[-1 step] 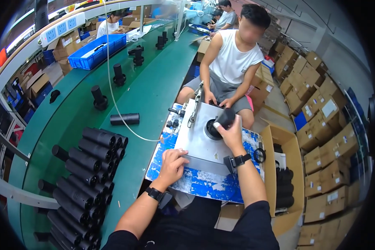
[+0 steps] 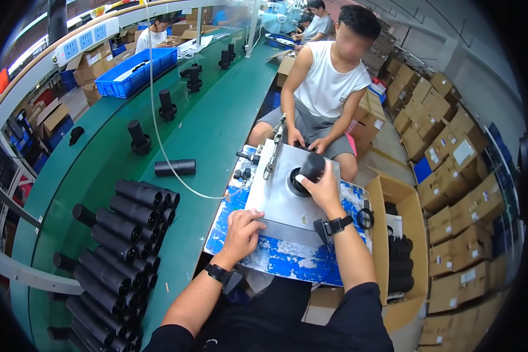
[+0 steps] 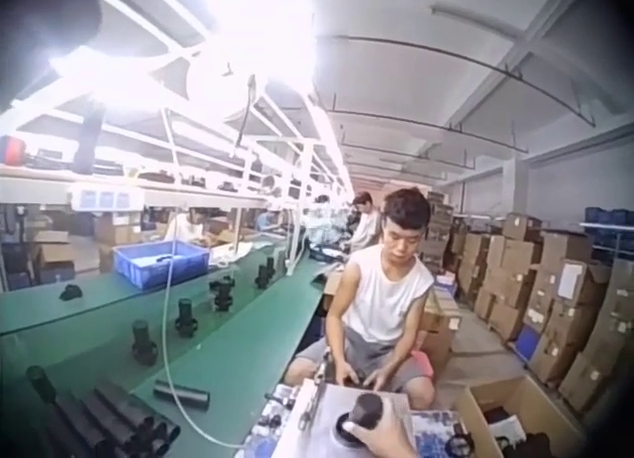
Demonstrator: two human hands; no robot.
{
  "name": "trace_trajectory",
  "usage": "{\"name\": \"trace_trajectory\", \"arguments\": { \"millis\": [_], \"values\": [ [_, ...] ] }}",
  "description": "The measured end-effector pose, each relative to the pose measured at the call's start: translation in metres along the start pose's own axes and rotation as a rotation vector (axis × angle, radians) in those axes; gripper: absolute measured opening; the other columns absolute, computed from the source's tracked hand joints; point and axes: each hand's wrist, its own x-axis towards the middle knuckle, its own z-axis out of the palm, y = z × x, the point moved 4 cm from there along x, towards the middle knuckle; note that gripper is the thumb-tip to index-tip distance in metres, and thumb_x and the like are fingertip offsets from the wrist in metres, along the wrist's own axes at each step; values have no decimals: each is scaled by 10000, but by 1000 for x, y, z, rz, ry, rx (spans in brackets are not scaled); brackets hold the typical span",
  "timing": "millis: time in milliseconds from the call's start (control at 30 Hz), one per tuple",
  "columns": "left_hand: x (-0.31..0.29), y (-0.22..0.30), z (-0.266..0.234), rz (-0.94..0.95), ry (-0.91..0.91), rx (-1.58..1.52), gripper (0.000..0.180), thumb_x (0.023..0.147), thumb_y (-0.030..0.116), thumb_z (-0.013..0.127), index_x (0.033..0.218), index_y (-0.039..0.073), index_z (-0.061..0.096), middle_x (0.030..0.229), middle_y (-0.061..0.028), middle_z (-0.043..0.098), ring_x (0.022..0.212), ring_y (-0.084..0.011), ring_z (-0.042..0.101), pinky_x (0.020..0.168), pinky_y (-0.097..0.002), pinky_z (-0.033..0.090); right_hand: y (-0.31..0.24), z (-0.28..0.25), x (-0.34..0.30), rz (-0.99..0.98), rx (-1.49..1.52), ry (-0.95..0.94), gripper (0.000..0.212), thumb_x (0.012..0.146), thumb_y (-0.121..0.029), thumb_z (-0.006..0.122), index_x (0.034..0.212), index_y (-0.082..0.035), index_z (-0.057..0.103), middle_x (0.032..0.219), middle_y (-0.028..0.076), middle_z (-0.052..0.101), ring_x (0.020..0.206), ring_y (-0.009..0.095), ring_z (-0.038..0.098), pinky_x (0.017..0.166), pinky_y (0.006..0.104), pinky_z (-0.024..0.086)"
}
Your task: The person picks up a microphone body and places it into a machine, then fits a shock mount over it. After pressing the components together, the person removes the assembled microphone and places it onto a conveyor belt.
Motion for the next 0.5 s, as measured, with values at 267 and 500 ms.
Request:
{"name": "trace_trajectory", "arguments": {
  "millis": [267, 500],
  "values": [
    [-3, 2, 2, 11, -23, 5, 277, 742, -83, 641, 912, 114, 734, 1279, -69, 689, 1245, -313, 602, 1081, -483, 385, -17, 3, 3, 96, -540, -42, 718, 713, -266, 943, 1259, -5, 555, 1084, 246, 729, 1015, 419, 720, 908, 463, 575],
    [6, 4, -6, -11, -44, -7, 253, 750, -73, 627, 895, 110, 725, 1213, -73, 691, 1183, -315, 622, 1074, -483, 384, -1, -15, 13, 105, -222, -223, 738, 713, -299, 962, 1274, -17, 574, 1140, 212, 734, 1029, 338, 740, 904, 429, 577]
  ]
}}
